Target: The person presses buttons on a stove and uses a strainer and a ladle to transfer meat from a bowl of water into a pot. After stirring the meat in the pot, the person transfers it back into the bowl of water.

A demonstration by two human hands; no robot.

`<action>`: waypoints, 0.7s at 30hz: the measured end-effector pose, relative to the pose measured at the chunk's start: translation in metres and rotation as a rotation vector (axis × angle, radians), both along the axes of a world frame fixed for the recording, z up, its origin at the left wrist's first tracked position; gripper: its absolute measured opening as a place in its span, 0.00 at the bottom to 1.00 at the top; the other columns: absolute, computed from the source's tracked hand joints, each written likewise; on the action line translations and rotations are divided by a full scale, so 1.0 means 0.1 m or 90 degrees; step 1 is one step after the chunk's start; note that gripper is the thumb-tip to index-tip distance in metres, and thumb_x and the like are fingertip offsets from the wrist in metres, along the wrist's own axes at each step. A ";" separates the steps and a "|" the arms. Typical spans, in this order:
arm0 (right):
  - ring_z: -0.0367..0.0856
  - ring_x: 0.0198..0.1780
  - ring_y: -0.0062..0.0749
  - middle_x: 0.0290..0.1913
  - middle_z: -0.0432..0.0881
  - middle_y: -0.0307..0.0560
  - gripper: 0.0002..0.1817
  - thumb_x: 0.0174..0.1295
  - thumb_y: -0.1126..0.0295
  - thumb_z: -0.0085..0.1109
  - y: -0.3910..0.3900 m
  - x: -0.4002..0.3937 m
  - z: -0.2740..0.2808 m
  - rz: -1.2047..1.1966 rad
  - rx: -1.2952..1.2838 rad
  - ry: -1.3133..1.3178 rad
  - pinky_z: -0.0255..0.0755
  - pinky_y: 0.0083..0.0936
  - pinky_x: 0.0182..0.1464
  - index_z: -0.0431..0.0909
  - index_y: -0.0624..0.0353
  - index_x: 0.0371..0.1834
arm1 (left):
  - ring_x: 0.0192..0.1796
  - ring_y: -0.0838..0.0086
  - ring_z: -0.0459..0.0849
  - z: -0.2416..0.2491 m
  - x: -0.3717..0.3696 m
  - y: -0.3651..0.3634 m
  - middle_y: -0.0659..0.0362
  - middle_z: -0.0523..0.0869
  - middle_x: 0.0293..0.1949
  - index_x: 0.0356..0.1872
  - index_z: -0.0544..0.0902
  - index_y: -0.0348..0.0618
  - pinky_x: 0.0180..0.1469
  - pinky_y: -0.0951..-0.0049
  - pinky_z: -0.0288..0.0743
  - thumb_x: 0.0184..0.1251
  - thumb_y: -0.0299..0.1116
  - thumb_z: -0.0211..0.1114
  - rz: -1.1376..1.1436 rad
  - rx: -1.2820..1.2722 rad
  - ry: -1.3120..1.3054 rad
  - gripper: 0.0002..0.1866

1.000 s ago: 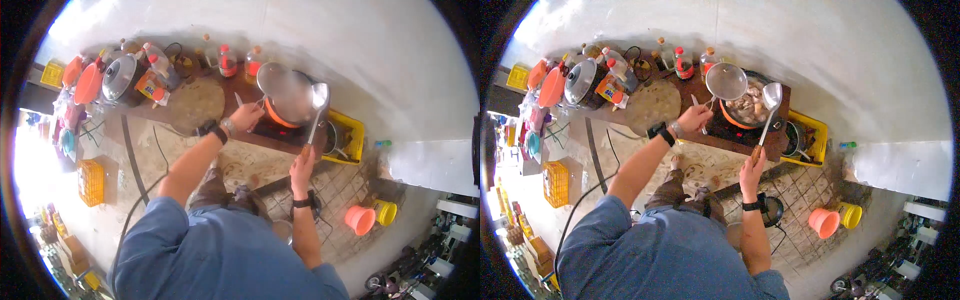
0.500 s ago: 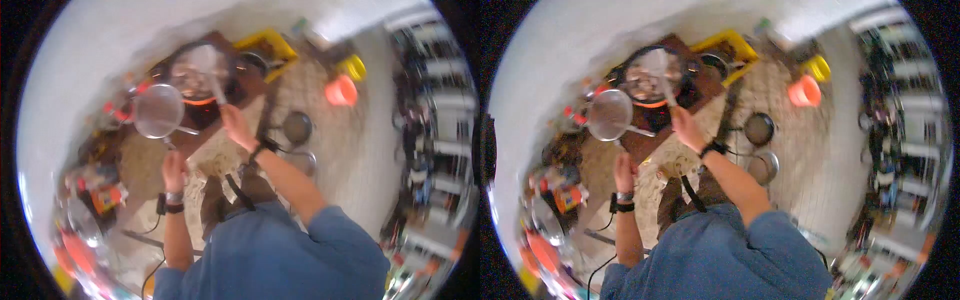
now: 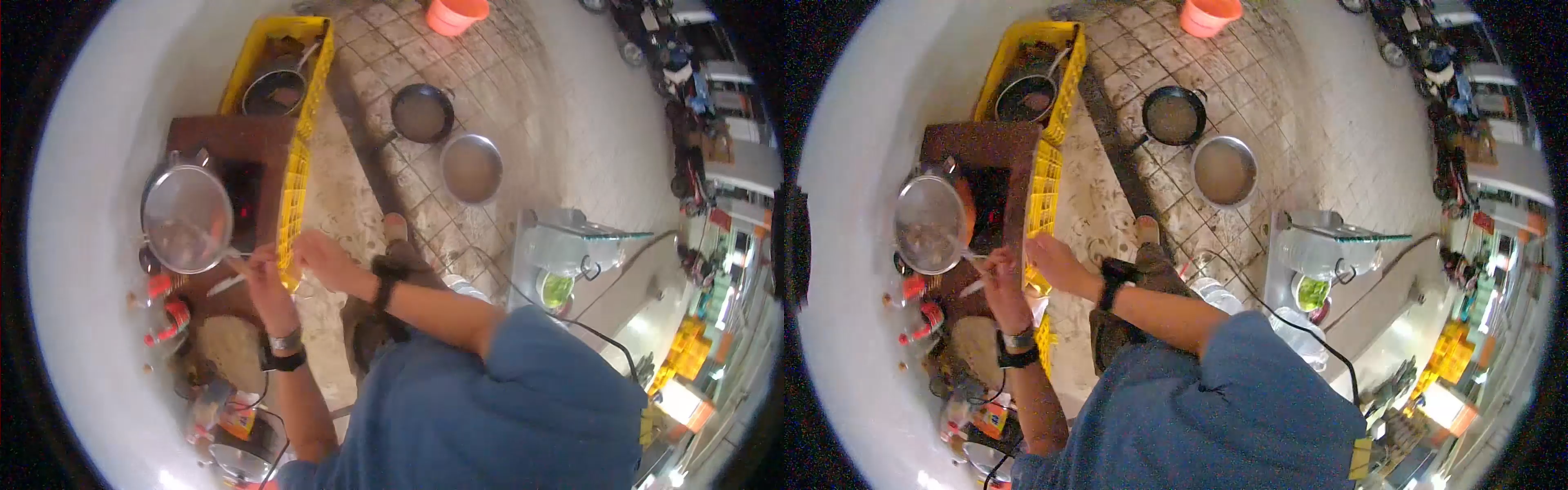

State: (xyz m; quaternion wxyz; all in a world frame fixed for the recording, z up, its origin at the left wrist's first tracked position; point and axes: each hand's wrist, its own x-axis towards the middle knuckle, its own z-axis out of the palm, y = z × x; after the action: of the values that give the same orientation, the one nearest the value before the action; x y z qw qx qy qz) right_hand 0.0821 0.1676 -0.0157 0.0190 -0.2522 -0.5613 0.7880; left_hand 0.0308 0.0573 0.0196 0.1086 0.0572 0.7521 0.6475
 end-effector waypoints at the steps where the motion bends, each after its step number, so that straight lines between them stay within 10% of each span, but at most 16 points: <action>1: 0.70 0.29 0.34 0.31 0.74 0.42 0.16 0.74 0.59 0.47 0.20 0.22 0.07 -0.034 -0.219 0.047 0.73 0.31 0.38 0.72 0.62 0.39 | 0.40 0.77 0.79 0.07 0.12 0.34 0.59 0.81 0.43 0.48 0.75 0.42 0.42 0.73 0.76 0.74 0.33 0.55 -0.042 -0.008 -0.150 0.08; 8: 0.77 0.42 0.29 0.45 0.78 0.46 0.24 0.78 0.54 0.33 1.94 1.30 -0.71 -0.136 0.104 -0.034 0.75 0.29 0.42 0.75 0.60 0.55 | 0.43 0.79 0.79 -1.49 1.04 2.10 0.58 0.81 0.51 0.56 0.75 0.41 0.46 0.76 0.75 0.76 0.39 0.55 -0.419 -0.073 -0.286 0.16; 12: 0.77 0.39 0.31 0.39 0.78 0.46 0.22 0.76 0.53 0.39 2.41 1.96 -1.36 -0.316 -0.178 -0.255 0.74 0.33 0.39 0.74 0.61 0.51 | 0.48 0.75 0.80 -1.90 1.41 2.90 0.58 0.80 0.49 0.62 0.71 0.42 0.52 0.70 0.75 0.76 0.41 0.54 -0.572 0.028 -0.295 0.20; 14: 0.77 0.31 0.26 0.32 0.80 0.42 0.14 0.58 0.73 0.61 2.55 2.40 -2.41 -0.294 0.724 -0.329 0.71 0.28 0.32 0.76 0.59 0.47 | 0.48 0.73 0.83 -2.33 1.60 3.00 0.57 0.81 0.50 0.63 0.70 0.41 0.51 0.72 0.77 0.77 0.45 0.52 -0.499 0.015 -0.498 0.22; 18: 0.72 0.22 0.25 0.19 0.72 0.38 0.02 0.55 0.78 0.57 3.02 3.07 -3.83 -0.500 0.370 -0.509 0.64 0.28 0.22 0.75 0.59 0.28 | 0.45 0.73 0.84 -3.39 1.71 2.72 0.57 0.83 0.48 0.64 0.69 0.42 0.47 0.73 0.78 0.78 0.46 0.52 -0.484 -0.075 -0.607 0.23; 19: 0.71 0.21 0.24 0.16 0.69 0.37 0.05 0.57 0.79 0.55 3.06 3.38 -4.47 -0.366 0.664 -0.508 0.63 0.26 0.22 0.74 0.58 0.24 | 0.43 0.74 0.84 -3.58 1.71 2.70 0.58 0.84 0.45 0.62 0.70 0.42 0.45 0.74 0.79 0.78 0.44 0.52 -0.484 -0.089 -0.619 0.21; 21: 0.67 0.15 0.27 0.17 0.73 0.39 0.16 0.67 0.60 0.43 3.29 3.63 -5.24 -0.553 0.069 -0.449 0.56 0.27 0.16 0.74 0.56 0.26 | 0.42 0.74 0.84 -4.07 1.68 2.51 0.57 0.84 0.44 0.61 0.71 0.42 0.44 0.74 0.79 0.78 0.44 0.52 -0.495 -0.121 -0.620 0.20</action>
State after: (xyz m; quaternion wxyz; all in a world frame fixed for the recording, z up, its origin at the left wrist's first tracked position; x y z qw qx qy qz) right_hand 0.4450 0.4970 -0.5400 0.1658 -0.7072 -0.4177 0.5458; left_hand 0.1991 0.3085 -0.3870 0.6706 0.0152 0.5949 0.4429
